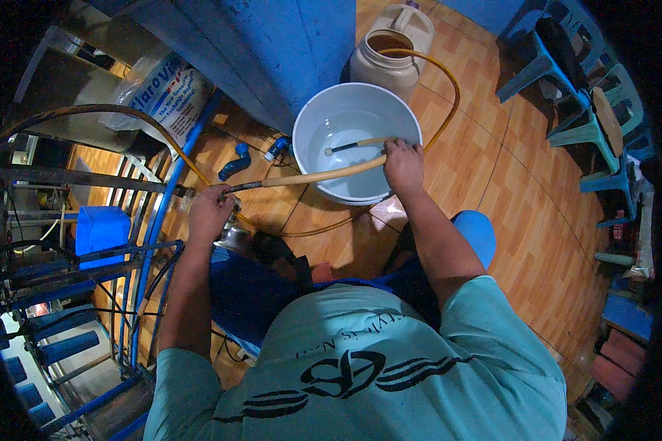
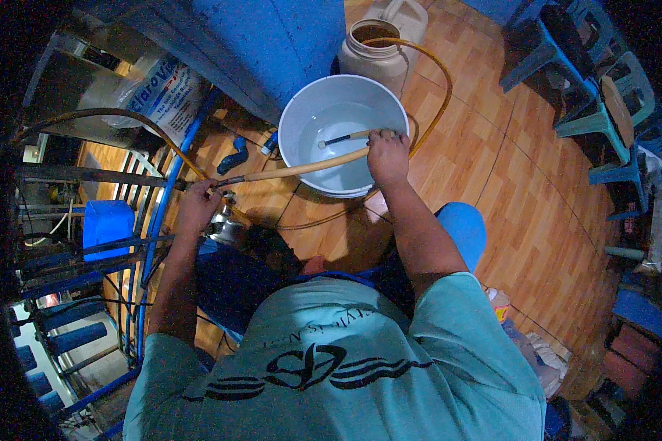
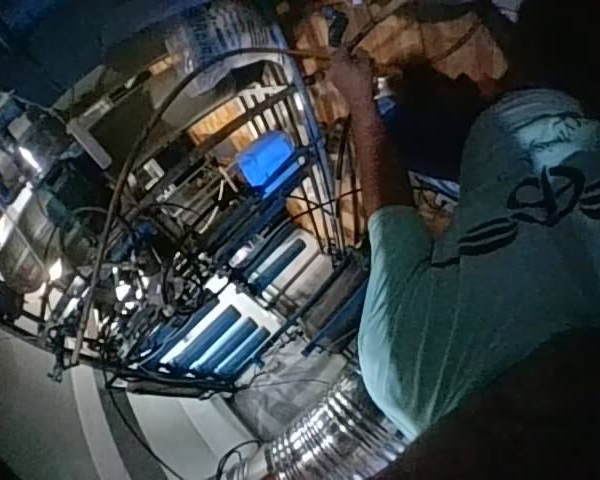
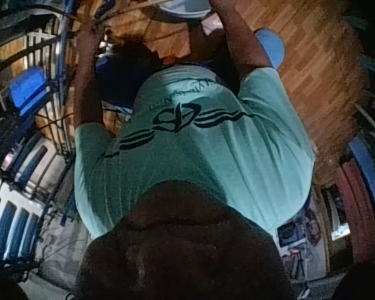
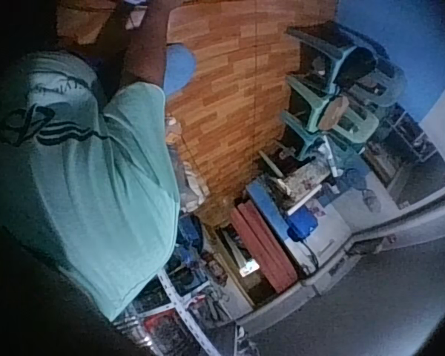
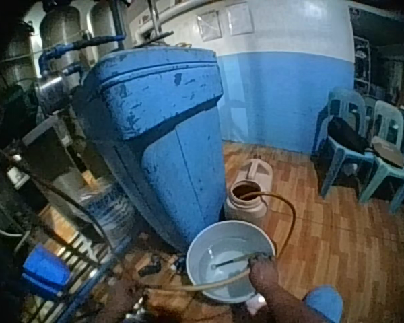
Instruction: The person uses a pair of scissors to cut a black hose, then connects a yellow hose to a blue valve on a large tank. They place the hose end into a white bucket, adjust the connection, and attach a nozzle to the hose end.
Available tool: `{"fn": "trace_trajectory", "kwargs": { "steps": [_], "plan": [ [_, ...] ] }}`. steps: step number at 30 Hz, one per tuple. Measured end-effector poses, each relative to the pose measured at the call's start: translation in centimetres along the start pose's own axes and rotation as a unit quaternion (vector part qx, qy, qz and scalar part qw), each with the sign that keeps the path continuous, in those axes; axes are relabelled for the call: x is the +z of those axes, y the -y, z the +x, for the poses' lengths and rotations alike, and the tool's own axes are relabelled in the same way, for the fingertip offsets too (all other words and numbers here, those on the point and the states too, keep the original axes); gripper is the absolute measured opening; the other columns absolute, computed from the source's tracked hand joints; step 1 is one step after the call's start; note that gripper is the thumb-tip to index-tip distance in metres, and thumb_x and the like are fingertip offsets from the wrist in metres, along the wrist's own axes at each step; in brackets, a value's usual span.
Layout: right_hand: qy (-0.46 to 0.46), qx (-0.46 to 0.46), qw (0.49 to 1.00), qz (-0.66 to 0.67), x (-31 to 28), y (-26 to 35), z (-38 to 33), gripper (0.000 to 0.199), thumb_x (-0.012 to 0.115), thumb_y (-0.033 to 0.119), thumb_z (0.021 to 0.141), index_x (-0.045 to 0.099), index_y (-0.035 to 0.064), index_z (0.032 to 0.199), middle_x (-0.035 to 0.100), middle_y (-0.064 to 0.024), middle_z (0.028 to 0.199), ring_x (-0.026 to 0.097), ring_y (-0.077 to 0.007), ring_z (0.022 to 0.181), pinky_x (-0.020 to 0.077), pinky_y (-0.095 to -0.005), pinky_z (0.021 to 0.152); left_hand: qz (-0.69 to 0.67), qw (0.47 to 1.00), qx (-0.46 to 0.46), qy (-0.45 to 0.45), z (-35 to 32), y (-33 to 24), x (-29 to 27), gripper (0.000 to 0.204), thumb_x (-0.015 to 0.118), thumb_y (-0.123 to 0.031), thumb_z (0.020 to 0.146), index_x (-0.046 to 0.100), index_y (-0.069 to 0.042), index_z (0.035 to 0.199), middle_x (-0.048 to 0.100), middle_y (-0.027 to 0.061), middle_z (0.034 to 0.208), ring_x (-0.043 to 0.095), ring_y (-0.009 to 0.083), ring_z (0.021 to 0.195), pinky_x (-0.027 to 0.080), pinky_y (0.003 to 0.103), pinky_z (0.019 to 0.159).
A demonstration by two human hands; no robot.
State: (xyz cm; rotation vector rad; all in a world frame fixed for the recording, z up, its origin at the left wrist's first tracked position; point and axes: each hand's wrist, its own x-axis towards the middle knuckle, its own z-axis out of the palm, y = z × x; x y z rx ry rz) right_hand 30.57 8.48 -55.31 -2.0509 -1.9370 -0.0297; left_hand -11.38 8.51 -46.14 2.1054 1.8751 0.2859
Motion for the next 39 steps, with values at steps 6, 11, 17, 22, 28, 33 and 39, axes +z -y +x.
{"fn": "trace_trajectory", "kwargs": {
  "steps": [6, 11, 17, 22, 28, 33, 39],
  "plan": [
    [-0.012, -0.002, 1.0, 0.005, -0.02, 0.0, -0.04, 0.019, 0.054, 0.018, 0.088, 0.068, 0.008, 0.096, 0.067, -0.0122, 0.091, 0.065, -0.0286, 0.091, 0.0395, -0.0472, 0.094, 0.002, 1.0, -0.007, -0.001, -0.14, -0.58, -0.36, 0.028, 0.069, -0.025, 0.082, 0.069, -0.007, 0.105, 0.068, 0.016, 0.098, 0.068, 0.0297, 0.078, 0.054, 0.041, 0.073],
    [-0.016, -0.006, 1.0, 0.002, 0.13, 0.02, -0.04, 0.018, 0.053, 0.018, 0.088, 0.067, 0.0085, 0.095, 0.067, -0.0122, 0.09, 0.065, -0.0286, 0.091, 0.0393, -0.0467, 0.093, 0.003, 1.0, -0.012, 0.003, -0.06, -0.06, 0.01, 0.028, 0.068, -0.025, 0.083, 0.069, -0.007, 0.105, 0.068, 0.0156, 0.099, 0.068, 0.0292, 0.078, 0.054, 0.04, 0.074],
    [-0.007, 0.0, 1.0, -0.003, 0.27, -0.08, -0.04, 0.019, 0.052, 0.018, 0.088, 0.067, 0.0084, 0.095, 0.067, -0.0125, 0.091, 0.065, -0.0284, 0.092, 0.0392, -0.0465, 0.094, 0.006, 1.0, -0.01, 0.0, -0.18, -0.75, -0.39, 0.028, 0.068, -0.024, 0.083, 0.069, -0.007, 0.106, 0.068, 0.0155, 0.099, 0.068, 0.0286, 0.078, 0.054, 0.04, 0.074],
    [-0.011, -0.006, 1.0, 0.009, 0.29, -0.16, -0.02, 0.021, 0.051, 0.018, 0.088, 0.067, 0.008, 0.096, 0.067, -0.0125, 0.092, 0.065, -0.0281, 0.093, 0.0389, -0.0465, 0.095, -0.007, 1.0, 0.0, -0.003, -0.09, -0.28, -0.17, 0.028, 0.068, -0.023, 0.082, 0.069, -0.007, 0.105, 0.068, 0.0159, 0.099, 0.069, 0.0285, 0.077, 0.054, 0.04, 0.073],
    [-0.015, -0.001, 1.0, -0.003, 0.32, 0.02, -0.05, 0.021, 0.052, 0.018, 0.088, 0.068, 0.0084, 0.096, 0.067, -0.012, 0.094, 0.064, -0.0279, 0.094, 0.0384, -0.0466, 0.096, 0.0, 1.0, -0.002, -0.003, -0.06, -0.08, -0.06, 0.028, 0.069, -0.023, 0.082, 0.069, -0.006, 0.105, 0.068, 0.016, 0.1, 0.069, 0.0283, 0.078, 0.055, 0.039, 0.073],
    [-0.007, 0.0, 1.0, 0.001, 0.08, 0.0, -0.05, 0.021, 0.053, 0.018, 0.087, 0.068, 0.0086, 0.098, 0.067, -0.0115, 0.095, 0.064, -0.0277, 0.095, 0.0381, -0.0472, 0.096, 0.003, 1.0, -0.013, 0.007, -0.1, -0.8, -0.51, 0.028, 0.069, -0.023, 0.083, 0.069, -0.007, 0.105, 0.068, 0.0157, 0.101, 0.07, 0.0278, 0.078, 0.055, 0.039, 0.073],
    [0.001, 0.005, 1.0, 0.008, -0.23, 0.16, 0.0, 0.02, 0.053, 0.018, 0.088, 0.067, 0.0085, 0.099, 0.066, -0.0114, 0.093, 0.064, -0.0282, 0.094, 0.0385, -0.0475, 0.095, 0.001, 1.0, -0.004, -0.003, -0.07, -0.38, -0.19, 0.027, 0.069, -0.023, 0.083, 0.069, -0.007, 0.104, 0.068, 0.0153, 0.102, 0.069, 0.0279, 0.076, 0.055, 0.039, 0.072]
  ]
}}
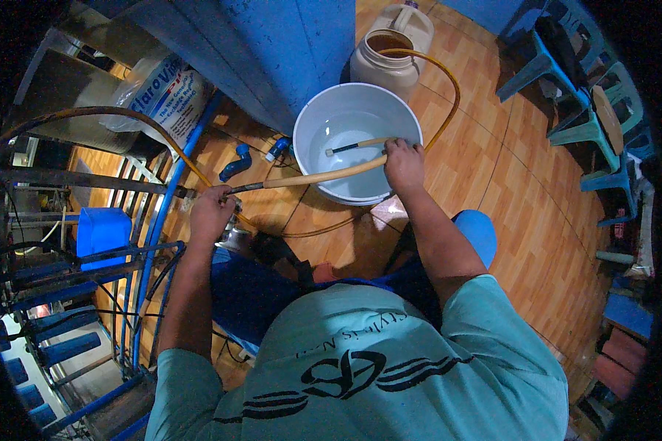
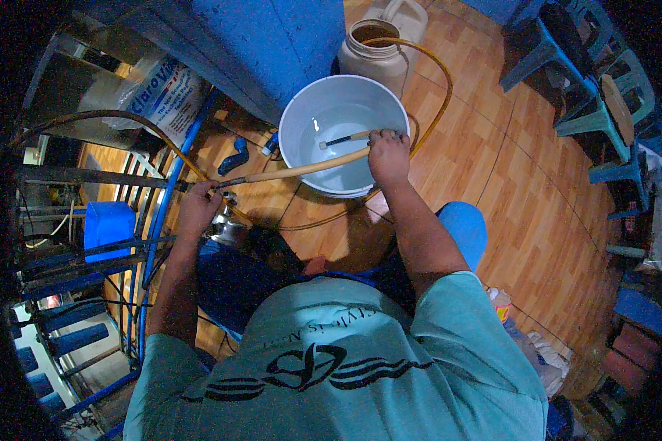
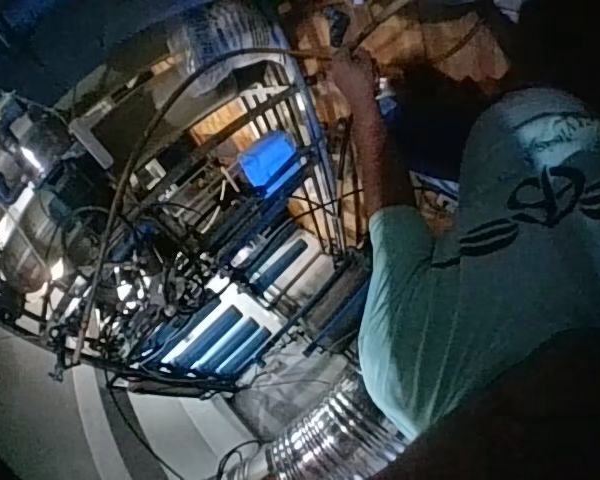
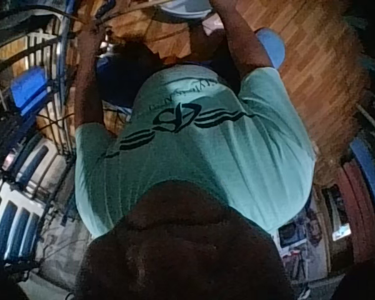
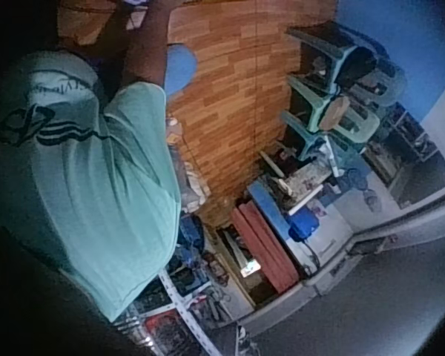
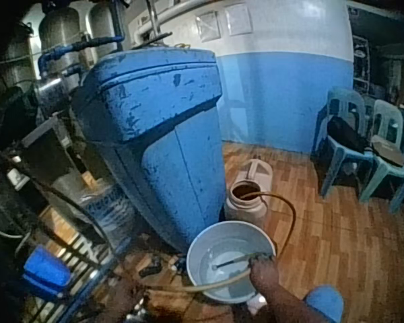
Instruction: The person uses a pair of scissors to cut a black hose, then connects a yellow hose to a blue valve on a large tank. They place the hose end into a white bucket, adjust the connection, and attach a nozzle to the hose end.
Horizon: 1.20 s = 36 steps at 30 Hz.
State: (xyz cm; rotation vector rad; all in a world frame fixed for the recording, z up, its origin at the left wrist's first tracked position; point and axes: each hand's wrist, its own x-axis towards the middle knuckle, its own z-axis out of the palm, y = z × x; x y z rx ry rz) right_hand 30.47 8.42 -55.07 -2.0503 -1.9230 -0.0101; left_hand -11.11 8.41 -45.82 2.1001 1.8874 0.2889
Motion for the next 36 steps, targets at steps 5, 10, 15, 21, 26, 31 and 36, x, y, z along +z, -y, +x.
{"fn": "trace_trajectory", "kwargs": {
  "steps": [5, 10, 15, 21, 26, 31, 36],
  "plan": [
    [0.012, -0.001, 1.0, -0.001, 0.0, -0.1, 0.0, 0.02, 0.054, 0.019, 0.088, 0.067, 0.0083, 0.099, 0.066, -0.012, 0.093, 0.064, -0.029, 0.093, 0.0386, -0.0477, 0.094, 0.004, 1.0, 0.007, -0.001, 0.0, 0.2, 0.1, 0.026, 0.069, -0.023, 0.083, 0.069, -0.007, 0.104, 0.068, 0.0152, 0.101, 0.069, 0.0277, 0.076, 0.055, 0.039, 0.071],
    [-0.008, 0.001, 1.0, 0.001, 0.5, -0.3, 0.0, 0.018, 0.054, 0.019, 0.088, 0.067, 0.0084, 0.096, 0.066, -0.0123, 0.093, 0.065, -0.0298, 0.093, 0.0388, -0.0477, 0.094, 0.001, 1.0, -0.002, -0.004, 0.0, -0.5, -0.1, 0.025, 0.068, -0.022, 0.083, 0.069, -0.007, 0.103, 0.068, 0.0153, 0.1, 0.069, 0.0284, 0.076, 0.054, 0.039, 0.071],
    [-0.013, -0.004, 1.0, 0.014, 0.4, -0.2, -0.1, 0.017, 0.054, 0.019, 0.088, 0.066, 0.0085, 0.094, 0.066, -0.0123, 0.093, 0.064, -0.0301, 0.093, 0.0389, -0.0477, 0.095, 0.011, 1.0, 0.007, 0.003, 0.2, 0.2, 0.1, 0.025, 0.068, -0.021, 0.083, 0.069, -0.007, 0.103, 0.068, 0.0161, 0.099, 0.068, 0.0292, 0.076, 0.054, 0.04, 0.071],
    [-0.007, 0.001, 1.0, 0.006, 0.3, -0.1, 0.0, 0.017, 0.054, 0.019, 0.088, 0.066, 0.0082, 0.095, 0.066, -0.0121, 0.093, 0.064, -0.0301, 0.093, 0.0387, -0.0476, 0.095, 0.004, 1.0, 0.004, 0.003, 0.0, -0.3, -0.3, 0.026, 0.068, -0.022, 0.083, 0.069, -0.007, 0.104, 0.068, 0.0165, 0.099, 0.068, 0.0299, 0.077, 0.054, 0.041, 0.072],
    [-0.028, -0.005, 1.0, 0.01, 0.7, -0.4, -0.1, 0.019, 0.054, 0.019, 0.088, 0.066, 0.0082, 0.098, 0.066, -0.0126, 0.093, 0.064, -0.0301, 0.093, 0.0391, -0.047, 0.094, 0.001, 1.0, 0.0, 0.003, 0.0, -0.4, -0.2, 0.028, 0.068, -0.023, 0.083, 0.069, -0.007, 0.105, 0.068, 0.0159, 0.1, 0.068, 0.0297, 0.079, 0.054, 0.04, 0.074],
    [-0.035, -0.013, 0.999, -0.01, 0.9, -0.5, -0.1, 0.018, 0.052, 0.013, 0.087, 0.064, 0.0102, 0.1, 0.065, -0.0109, 0.093, 0.064, -0.028, 0.094, 0.0404, -0.0449, 0.091, 0.019, 1.0, 0.004, -0.007, 0.1, 0.4, 0.3, 0.032, 0.069, -0.025, 0.082, 0.068, -0.008, 0.11, 0.068, 0.0158, 0.1, 0.068, 0.0293, 0.078, 0.053, 0.041, 0.074],
    [-0.045, -0.018, 0.999, -0.016, 0.6, -0.3, -0.2, 0.021, 0.053, 0.013, 0.086, 0.065, 0.0106, 0.103, 0.065, -0.0102, 0.092, 0.063, -0.0286, 0.093, 0.0408, -0.0449, 0.088, 0.06, 0.996, 0.049, -0.039, 0.1, 1.0, 0.9, 0.039, 0.07, -0.027, 0.081, 0.065, -0.011, 0.117, 0.064, 0.015, 0.116, 0.064, 0.0318, 0.1, 0.05, 0.042, 0.085]
  ]
}}
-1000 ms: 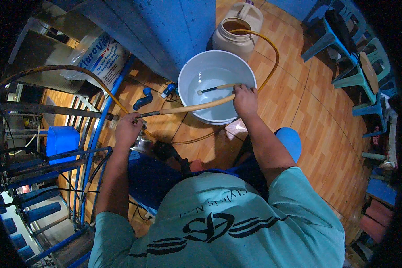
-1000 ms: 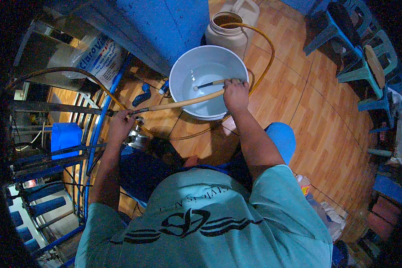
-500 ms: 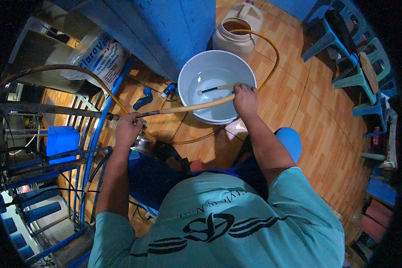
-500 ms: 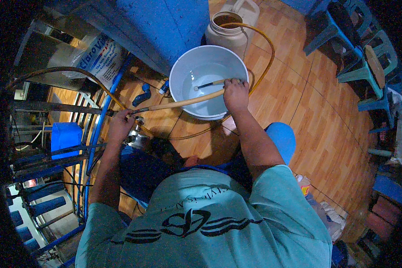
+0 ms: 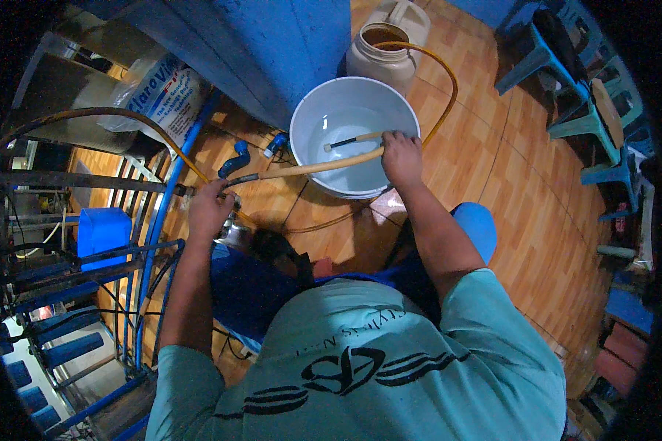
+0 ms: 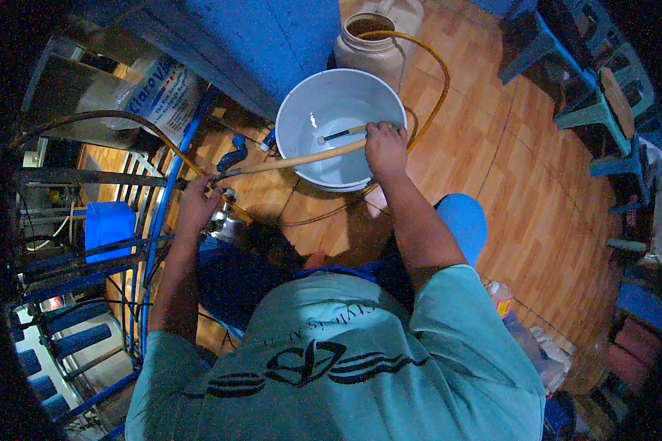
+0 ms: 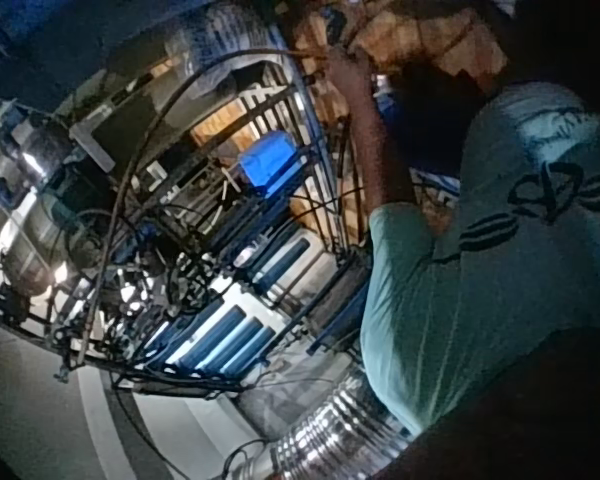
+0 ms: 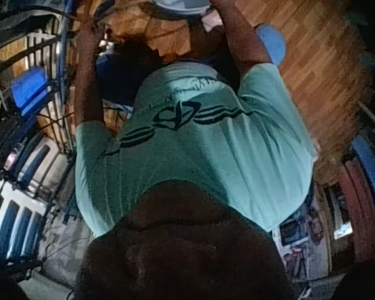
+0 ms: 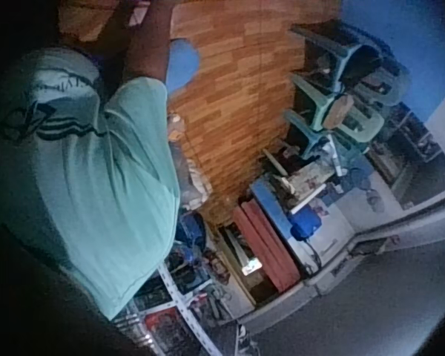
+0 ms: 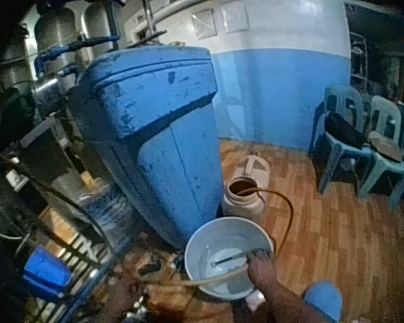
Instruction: The person uses a pair of scissors to cut a black hose, then connects a yellow hose to a blue valve on a large tank. They place the hose end into a white bucket, adjust the connection, and attach a nozzle to the hose end.
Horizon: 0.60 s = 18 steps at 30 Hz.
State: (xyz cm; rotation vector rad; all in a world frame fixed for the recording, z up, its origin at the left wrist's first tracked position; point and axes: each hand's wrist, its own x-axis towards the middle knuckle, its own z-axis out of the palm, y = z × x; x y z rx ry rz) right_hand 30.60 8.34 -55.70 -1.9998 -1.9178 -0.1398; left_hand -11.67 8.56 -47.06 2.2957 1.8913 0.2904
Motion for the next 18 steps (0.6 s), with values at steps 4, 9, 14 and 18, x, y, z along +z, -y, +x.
{"fn": "trace_trajectory", "kwargs": {
  "steps": [4, 9, 14, 18],
  "plan": [
    [0.0, -0.006, 1.0, -0.001, 0.3, -0.4, 0.0, 0.02, 0.054, 0.014, 0.085, 0.066, 0.0106, 0.102, 0.064, -0.0092, 0.09, 0.062, -0.028, 0.09, 0.0409, -0.0451, 0.087, 0.018, 0.994, 0.094, -0.056, 1.3, -3.4, -1.3, 0.049, 0.071, -0.029, 0.08, 0.06, -0.012, 0.124, 0.056, 0.0149, 0.13, 0.054, 0.0353, 0.119, 0.041, 0.046, 0.1],
    [-0.021, -0.012, 1.0, -0.019, 0.9, -0.1, 0.3, 0.021, 0.05, 0.015, 0.086, 0.067, 0.0105, 0.098, 0.065, -0.01, 0.09, 0.061, -0.0287, 0.092, 0.0383, -0.0495, 0.093, -0.062, 0.968, 0.243, -0.014, 4.7, -12.6, 0.1, 0.058, 0.073, -0.03, 0.08, 0.054, -0.012, 0.132, 0.058, 0.0159, 0.127, 0.053, 0.036, 0.118, 0.04, 0.049, 0.101],
    [-0.021, -0.007, 0.999, -0.028, 0.6, -0.4, 0.7, 0.021, 0.051, 0.015, 0.085, 0.068, 0.0108, 0.097, 0.065, -0.01, 0.09, 0.061, -0.0294, 0.093, 0.0337, -0.0552, 0.102, -0.029, 0.974, 0.207, 0.093, 6.5, -17.6, 2.5, 0.036, 0.07, -0.033, 0.08, 0.068, -0.015, 0.111, 0.069, 0.0123, 0.099, 0.063, 0.0321, 0.098, 0.046, 0.046, 0.09],
    [0.021, 0.007, 0.999, -0.037, 0.2, -0.5, 0.8, 0.018, 0.054, 0.014, 0.085, 0.066, 0.0127, 0.099, 0.066, -0.0083, 0.09, 0.061, -0.0292, 0.095, 0.0311, -0.0568, 0.106, -0.087, 0.974, 0.191, 0.088, 6.9, -17.1, 2.7, 0.027, 0.07, -0.037, 0.079, 0.074, -0.014, 0.091, 0.071, 0.0113, 0.082, 0.067, 0.0307, 0.084, 0.05, 0.044, 0.079]
  ]
}}
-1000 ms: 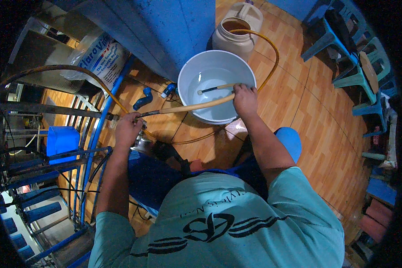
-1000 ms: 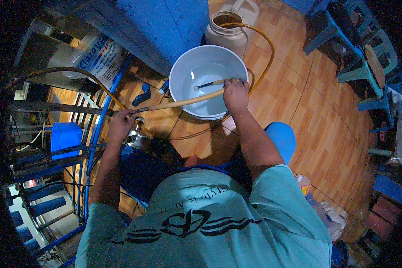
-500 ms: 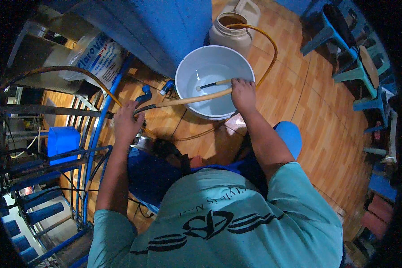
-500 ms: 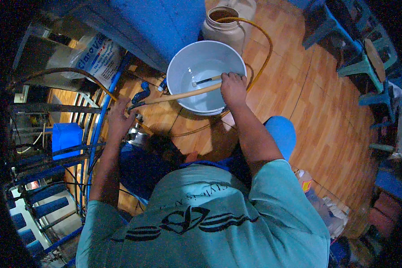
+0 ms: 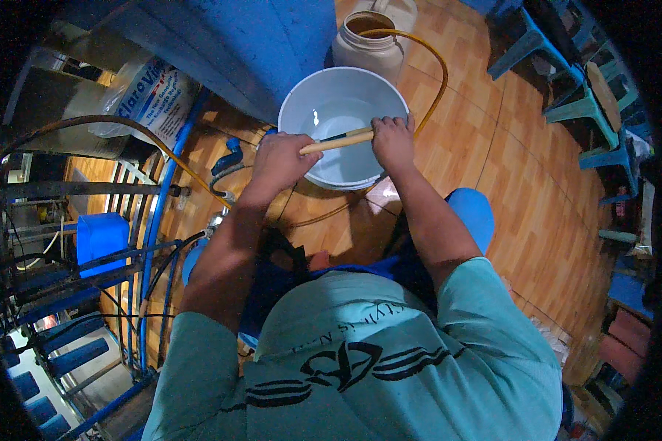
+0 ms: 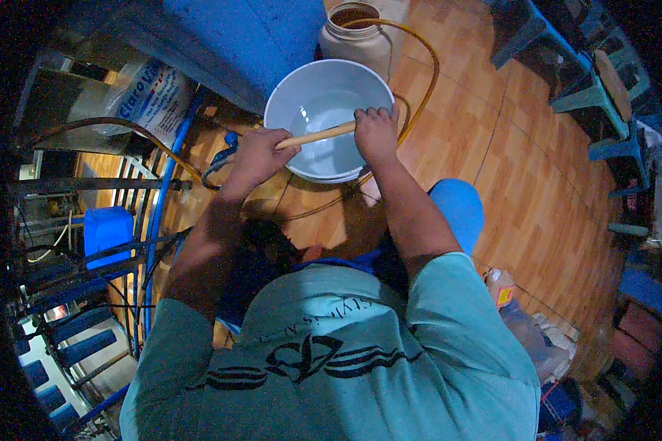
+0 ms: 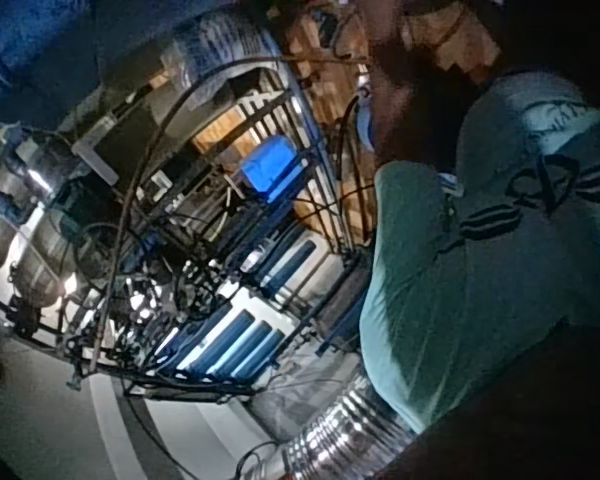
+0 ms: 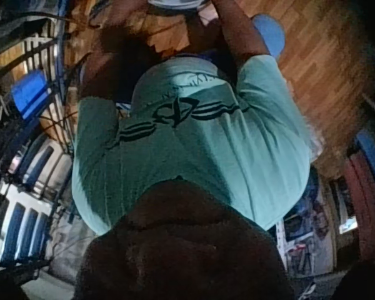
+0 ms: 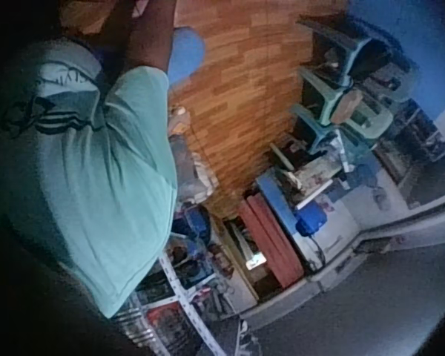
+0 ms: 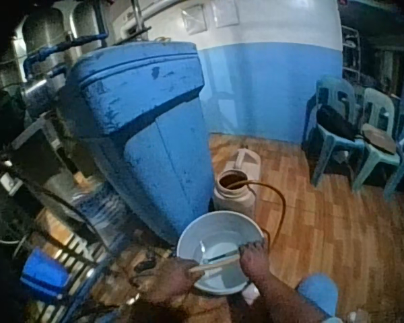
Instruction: The person uses a pair of scissors to cut a black hose, then connects a yellow hose to a blue valve on a large tank. They place the hose end into a white bucket, adjust the connection, and attach a nozzle to the hose end.
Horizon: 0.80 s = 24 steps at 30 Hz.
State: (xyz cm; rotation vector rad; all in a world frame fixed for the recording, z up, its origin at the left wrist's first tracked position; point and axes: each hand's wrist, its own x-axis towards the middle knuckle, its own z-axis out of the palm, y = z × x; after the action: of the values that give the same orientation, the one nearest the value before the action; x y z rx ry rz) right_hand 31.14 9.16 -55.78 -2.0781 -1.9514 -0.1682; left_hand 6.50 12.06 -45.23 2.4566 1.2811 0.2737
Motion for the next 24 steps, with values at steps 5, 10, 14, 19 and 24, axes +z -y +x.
{"fn": "trace_trajectory", "kwargs": {
  "steps": [5, 10, 14, 19, 24],
  "plan": [
    [0.006, 0.022, 1.0, 0.012, -0.6, -0.3, 0.5, 0.019, 0.055, 0.013, 0.085, 0.066, 0.0133, 0.1, 0.067, -0.0086, 0.095, 0.061, -0.0292, 0.101, 0.0292, -0.0575, 0.108, -0.03, 0.999, -0.033, -0.001, 0.8, 1.1, -1.5, 0.03, 0.071, -0.041, 0.077, 0.075, -0.014, 0.091, 0.07, 0.0111, 0.083, 0.066, 0.0309, 0.083, 0.052, 0.045, 0.076],
    [0.009, 0.052, 0.998, 0.014, -0.2, -0.6, 0.7, 0.019, 0.056, 0.013, 0.084, 0.066, 0.013, 0.101, 0.068, -0.0083, 0.1, 0.061, -0.0281, 0.104, 0.0328, -0.0564, 0.104, -0.05, 0.995, -0.09, 0.009, 1.2, 1.1, -2.7, 0.029, 0.072, -0.041, 0.077, 0.075, -0.015, 0.092, 0.07, 0.0123, 0.082, 0.067, 0.0302, 0.083, 0.053, 0.043, 0.076],
    [0.023, 0.057, 0.997, 0.036, 0.5, -0.8, 1.1, 0.021, 0.051, 0.012, 0.086, 0.068, 0.0125, 0.099, 0.069, -0.0093, 0.091, 0.062, -0.0279, 0.098, 0.0384, -0.0541, 0.094, -0.018, 0.997, -0.069, 0.015, 1.1, 1.2, -2.7, 0.032, 0.073, -0.04, 0.077, 0.074, -0.014, 0.096, 0.069, 0.0137, 0.088, 0.066, 0.0307, 0.086, 0.051, 0.043, 0.08],
    [0.059, 0.03, 0.998, -0.006, -0.3, -0.6, 1.4, 0.022, 0.051, 0.013, 0.086, 0.068, 0.0127, 0.1, 0.067, -0.0083, 0.091, 0.061, -0.0276, 0.096, 0.0443, -0.0501, 0.085, 0.015, 0.99, 0.054, -0.129, -1.9, 2.6, -2.9, 0.048, 0.073, -0.034, 0.076, 0.064, -0.011, 0.117, 0.062, 0.0147, 0.118, 0.056, 0.0349, 0.112, 0.042, 0.046, 0.098],
    [0.014, 0.022, 1.0, 0.006, 0.3, -1.5, 1.8, 0.024, 0.05, 0.013, 0.087, 0.069, 0.0147, 0.102, 0.062, -0.0066, 0.096, 0.059, -0.0267, 0.1, 0.0408, -0.0476, 0.091, 0.107, 0.979, 0.008, -0.175, -9.8, 5.4, -6.7, 0.055, 0.074, -0.022, 0.077, 0.056, -0.008, 0.126, 0.05, 0.0176, 0.137, 0.045, 0.039, 0.127, 0.035, 0.049, 0.107]
  ]
}}
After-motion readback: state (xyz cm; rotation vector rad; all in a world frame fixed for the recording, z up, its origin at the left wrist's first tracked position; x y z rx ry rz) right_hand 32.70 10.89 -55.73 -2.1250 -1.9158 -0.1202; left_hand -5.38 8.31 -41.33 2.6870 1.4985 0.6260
